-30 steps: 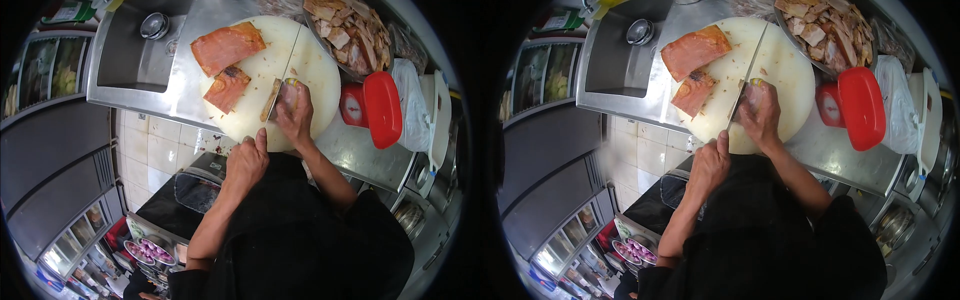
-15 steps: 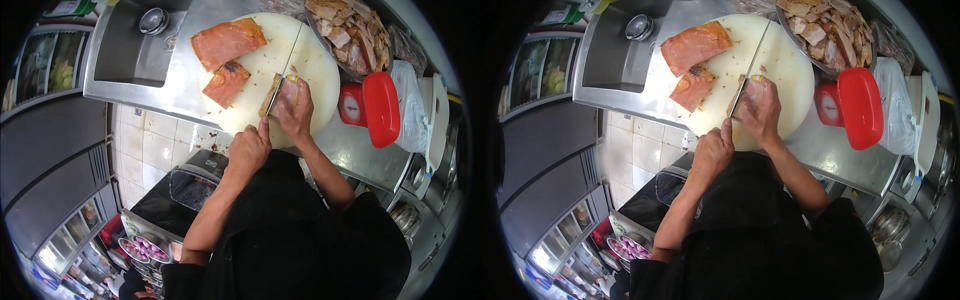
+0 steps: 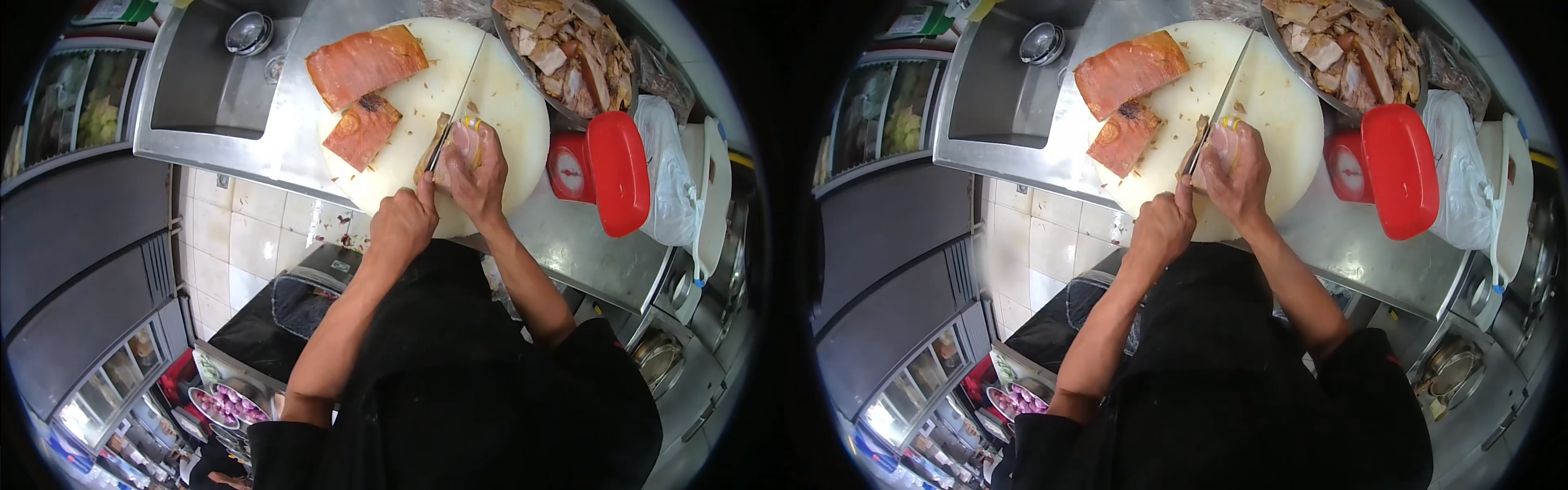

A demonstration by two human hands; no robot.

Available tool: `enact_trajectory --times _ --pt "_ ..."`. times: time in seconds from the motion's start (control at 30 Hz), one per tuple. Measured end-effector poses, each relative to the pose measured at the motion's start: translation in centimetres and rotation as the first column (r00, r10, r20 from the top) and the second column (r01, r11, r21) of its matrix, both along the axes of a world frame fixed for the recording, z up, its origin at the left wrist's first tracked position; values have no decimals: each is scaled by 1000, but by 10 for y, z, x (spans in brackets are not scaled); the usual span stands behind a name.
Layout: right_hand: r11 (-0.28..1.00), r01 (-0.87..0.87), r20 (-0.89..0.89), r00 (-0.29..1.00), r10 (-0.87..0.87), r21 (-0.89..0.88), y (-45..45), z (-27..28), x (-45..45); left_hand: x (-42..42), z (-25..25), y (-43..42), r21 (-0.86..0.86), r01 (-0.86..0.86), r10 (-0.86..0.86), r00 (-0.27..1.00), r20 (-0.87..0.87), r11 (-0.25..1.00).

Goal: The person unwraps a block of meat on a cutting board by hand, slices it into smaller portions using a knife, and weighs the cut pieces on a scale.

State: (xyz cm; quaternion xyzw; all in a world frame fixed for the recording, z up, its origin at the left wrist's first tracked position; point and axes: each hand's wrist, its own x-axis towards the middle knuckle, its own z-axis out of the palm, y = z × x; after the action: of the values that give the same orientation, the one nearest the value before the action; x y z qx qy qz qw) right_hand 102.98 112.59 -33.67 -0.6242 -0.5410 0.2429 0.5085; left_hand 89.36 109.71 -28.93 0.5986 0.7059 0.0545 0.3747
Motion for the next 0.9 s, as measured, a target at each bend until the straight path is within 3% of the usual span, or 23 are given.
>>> enact_trajectory --times 0.07,0.13,0.17,0.27,0.37,0.43,0.5,0.57,0.6,0.67,0.8,0.9 --pt "999 17 22 1000 -18 36 -2 0 -1 -15 -5 -27 13 207 -206 976 -68 978" --pt "1000 17 -58 998 -16 19 1 0 -1 -34 22 -56 -179 141 -163 979 -118 974" --pt "1000 20 -101 995 -20 -1 -3 -1 -3 -44 32 -75 -312 -35 -20 985 -170 949" --pt "999 7 -46 999 -5 42 2 3 -4 -67 50 -109 -371 -51 -24 981 -194 927" --pt "984 -112 292 954 68 137 25 22 9 -64 53 -104 -325 -59 -6 980 -197 944" --pt "883 -462 419 787 453 -88 50 49 16 -60 46 -94 -277 -37 -8 988 -157 960" --pt "676 -627 441 519 733 -386 70 54 18 -64 42 -97 -250 -48 10 988 -152 967" --pt "475 -625 355 317 879 -619 85 61 7 -70 45 -103 -262 -43 4 989 -149 964" --pt "447 -710 374 272 887 -544 93 46 5 -74 48 -106 -271 -47 11 991 -133 961" --pt "340 -704 319 168 933 -624 102 67 6 -83 53 -114 -302 -58 27 994 -105 951" --pt "490 -801 219 439 871 -345 103 79 39 -98 53 -122 -358 -92 79 996 -49 929" --pt "649 -750 136 635 761 -131 120 105 95 -102 46 -125 -351 -102 104 994 -12 931"
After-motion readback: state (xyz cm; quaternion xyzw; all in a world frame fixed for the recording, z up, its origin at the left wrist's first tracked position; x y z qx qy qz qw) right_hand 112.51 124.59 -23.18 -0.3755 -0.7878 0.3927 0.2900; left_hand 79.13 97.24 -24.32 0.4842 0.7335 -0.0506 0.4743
